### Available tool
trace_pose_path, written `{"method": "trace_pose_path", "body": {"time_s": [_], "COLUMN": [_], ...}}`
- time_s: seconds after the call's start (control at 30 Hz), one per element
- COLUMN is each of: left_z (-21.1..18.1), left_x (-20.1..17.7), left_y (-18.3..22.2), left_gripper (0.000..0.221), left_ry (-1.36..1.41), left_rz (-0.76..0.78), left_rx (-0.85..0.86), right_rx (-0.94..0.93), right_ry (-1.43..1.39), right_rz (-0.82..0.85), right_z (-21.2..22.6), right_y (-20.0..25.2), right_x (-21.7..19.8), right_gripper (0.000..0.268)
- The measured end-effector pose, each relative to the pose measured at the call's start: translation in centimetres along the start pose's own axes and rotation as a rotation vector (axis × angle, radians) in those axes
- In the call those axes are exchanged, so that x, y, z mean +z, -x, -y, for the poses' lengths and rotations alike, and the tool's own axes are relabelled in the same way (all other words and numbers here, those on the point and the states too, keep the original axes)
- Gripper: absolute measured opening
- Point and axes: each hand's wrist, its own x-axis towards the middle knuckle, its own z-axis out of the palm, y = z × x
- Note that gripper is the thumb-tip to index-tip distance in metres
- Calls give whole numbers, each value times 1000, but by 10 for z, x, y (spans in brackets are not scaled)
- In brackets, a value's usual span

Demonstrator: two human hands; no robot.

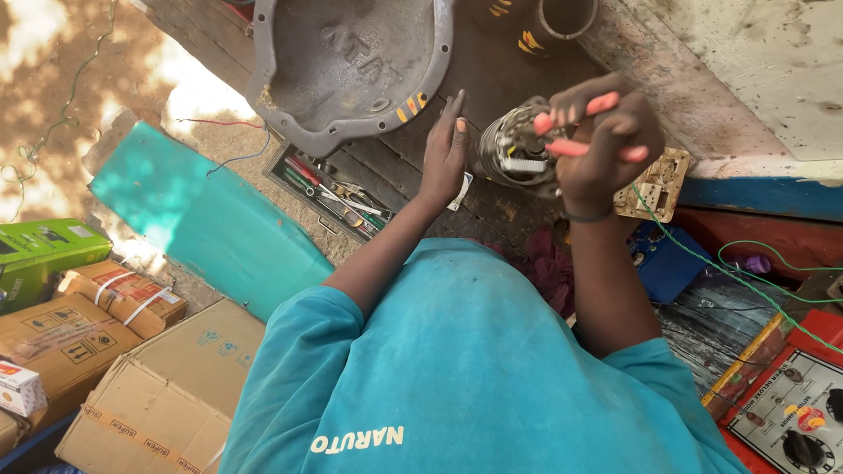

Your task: The recorder is repairing an automotive alternator on a workbench, using tools to strip wires and assemble parts.

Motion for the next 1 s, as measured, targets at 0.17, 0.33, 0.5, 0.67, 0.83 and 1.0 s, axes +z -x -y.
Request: {"method": "trace_pose_path", "body": {"time_s": [0.17,0.33,0.5,0.67,0.83,1.0], "left_z": [0,-3,2,-5,-2,2], "left_x": [7,7,9,9,5,1], "left_y": [2,3,7,11,8,12], "left_gripper": [65,66,65,69,74,70], "left_ry": [-44,-79,-89,-15,42,24], "left_rz": [33,67,94,92,74,58], "left_rx": [16,-4,62,53,32,3], "right_rx": [-93,-124,-166,-95,-80,7], "right_ry": [9,15,63,38,104,99], "right_rz": [-55,-94,-130,-214,-124,-28], "right_z": [-10,-12,-13,11,24,33], "right_y": [-13,-11,-8,11,32,18], "right_x": [-9,-23,-43,-41,-29,9], "right_gripper": [46,49,50,44,46,54]}}
